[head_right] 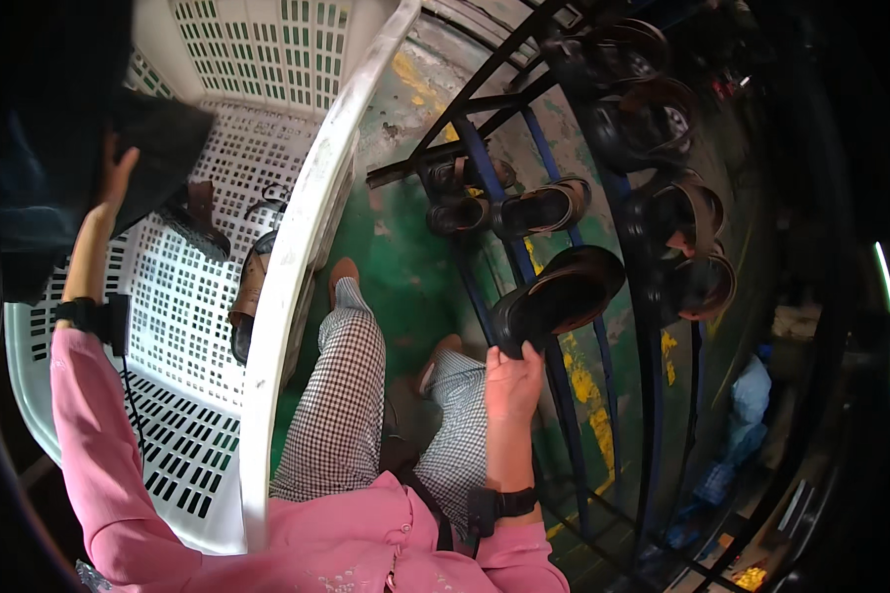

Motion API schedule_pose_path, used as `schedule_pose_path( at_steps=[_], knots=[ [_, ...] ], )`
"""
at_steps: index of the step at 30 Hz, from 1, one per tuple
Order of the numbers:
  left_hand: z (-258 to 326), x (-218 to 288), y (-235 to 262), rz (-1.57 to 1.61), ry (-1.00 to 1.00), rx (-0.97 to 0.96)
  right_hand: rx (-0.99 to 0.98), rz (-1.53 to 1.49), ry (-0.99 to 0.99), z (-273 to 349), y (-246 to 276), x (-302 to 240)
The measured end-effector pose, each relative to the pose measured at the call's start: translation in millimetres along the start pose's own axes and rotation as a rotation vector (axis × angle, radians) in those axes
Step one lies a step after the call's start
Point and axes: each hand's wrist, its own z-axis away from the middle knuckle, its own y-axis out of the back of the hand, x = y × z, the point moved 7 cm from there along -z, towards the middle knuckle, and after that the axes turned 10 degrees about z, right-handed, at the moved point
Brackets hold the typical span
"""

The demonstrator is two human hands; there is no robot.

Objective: Picking up sandals from a basket, inspecting the soles and straps, and placing them on a drying or storage rack.

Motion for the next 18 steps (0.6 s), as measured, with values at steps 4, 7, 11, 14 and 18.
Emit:
schedule_pose_path(
  at_steps=[4, 7, 11, 14, 18],
  knots=[
    [-11, -72, 30, 0.137, 0.132, 0.068, -0.046, 0.033, 0.022, -40, -9, -6],
    [21, -98, 20, -0.004, 0.138, -0.097, -0.081, 0.061, 0.064, -84, -26, -11],
    [73, -118, 15, -0.644, 0.432, -0.253, -0.307, 0.024, -0.036, -166, -75, -4],
    [82, -103, 27, -0.54, 0.423, -0.123, -0.403, -0.014, -0.108, -246, -111, 13],
    [80, -104, 5, -0.224, 0.516, -0.176, -0.339, -0.071, -0.207, -326, -126, 45]
  ],
)
